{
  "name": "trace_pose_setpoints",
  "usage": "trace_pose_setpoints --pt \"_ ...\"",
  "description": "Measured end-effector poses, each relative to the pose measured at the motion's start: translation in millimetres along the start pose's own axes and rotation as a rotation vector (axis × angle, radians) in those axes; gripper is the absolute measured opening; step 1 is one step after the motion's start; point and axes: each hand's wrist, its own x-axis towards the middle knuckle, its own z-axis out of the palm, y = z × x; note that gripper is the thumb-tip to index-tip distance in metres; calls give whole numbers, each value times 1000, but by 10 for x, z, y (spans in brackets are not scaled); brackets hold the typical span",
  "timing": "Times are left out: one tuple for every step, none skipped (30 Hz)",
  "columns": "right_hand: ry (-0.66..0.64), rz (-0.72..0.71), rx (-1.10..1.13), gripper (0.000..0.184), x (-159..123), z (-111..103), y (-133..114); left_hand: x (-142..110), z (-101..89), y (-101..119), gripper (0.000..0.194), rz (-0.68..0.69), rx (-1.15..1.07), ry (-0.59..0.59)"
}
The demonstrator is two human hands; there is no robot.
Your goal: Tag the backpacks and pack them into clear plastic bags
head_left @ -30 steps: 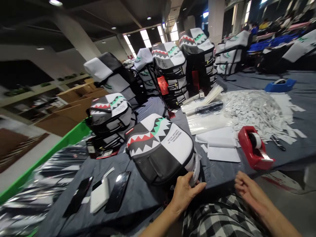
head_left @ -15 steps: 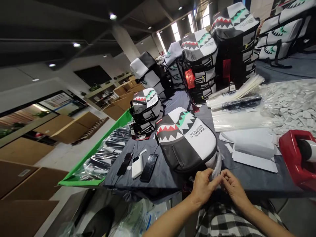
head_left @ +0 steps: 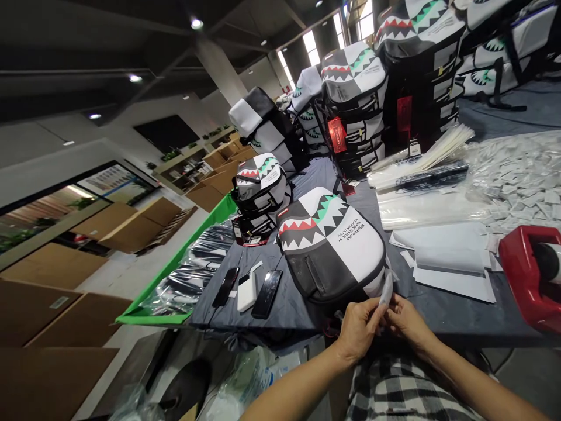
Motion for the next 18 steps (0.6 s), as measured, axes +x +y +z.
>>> trace_pose_setpoints --pt "14 1 3 70 -25 2 10 -4 -5 2 36 5 -1 -4" --pt "18 -1 16 67 -66 -2 14 -7 -9 2 37 8 -3 -5" --pt "8 4 52 64 -119 -11 11 -8 -11 0 37 8 -8 -6" --pt "-17 23 120 59 -176 -22 1 -9 -13 -4 37 4 -17 -7" --pt "-58 57 221 53 -230 -33 -11 -8 -14 -11 37 -3 -28 -7" --pt "-114 103 349 47 -274 -42 -22 -7 -14 -19 36 -8 -35 -6" --pt "-180 150 492 42 -301 -46 -26 -4 -15 -29 38 -12 -32 2" --pt "-249 191 629 39 -309 -46 -20 1 -16 -39 42 -15 -23 18" --pt "-318 210 745 39 -298 -42 -4 7 -19 -50 47 -17 -10 40" --pt "-379 209 840 41 -271 -35 22 14 -23 -61 50 -19 0 61" --pt "-428 193 911 44 -232 -28 54 22 -30 -70 49 -22 -2 79" --pt "-464 171 964 46 -188 -25 86 30 -38 -77 46 -29 -18 83" --pt "-485 152 993 45 -147 -30 113 36 -47 -82 42 -40 -47 66" --pt "-486 138 989 40 -113 -46 128 39 -54 -85 38 -48 -73 30" --pt "-463 129 950 31 -93 -75 130 37 -57 -89 35 -44 -77 -16" --pt "-413 125 869 21 -89 -118 116 30 -55 -94 33 -25 -48 -51" --pt "-335 120 745 17 -101 -171 87 17 -45 -102 32 3 5 -66" --pt "-223 107 578 23 -129 -231 45 0 -28 -116 33 34 66 -62"
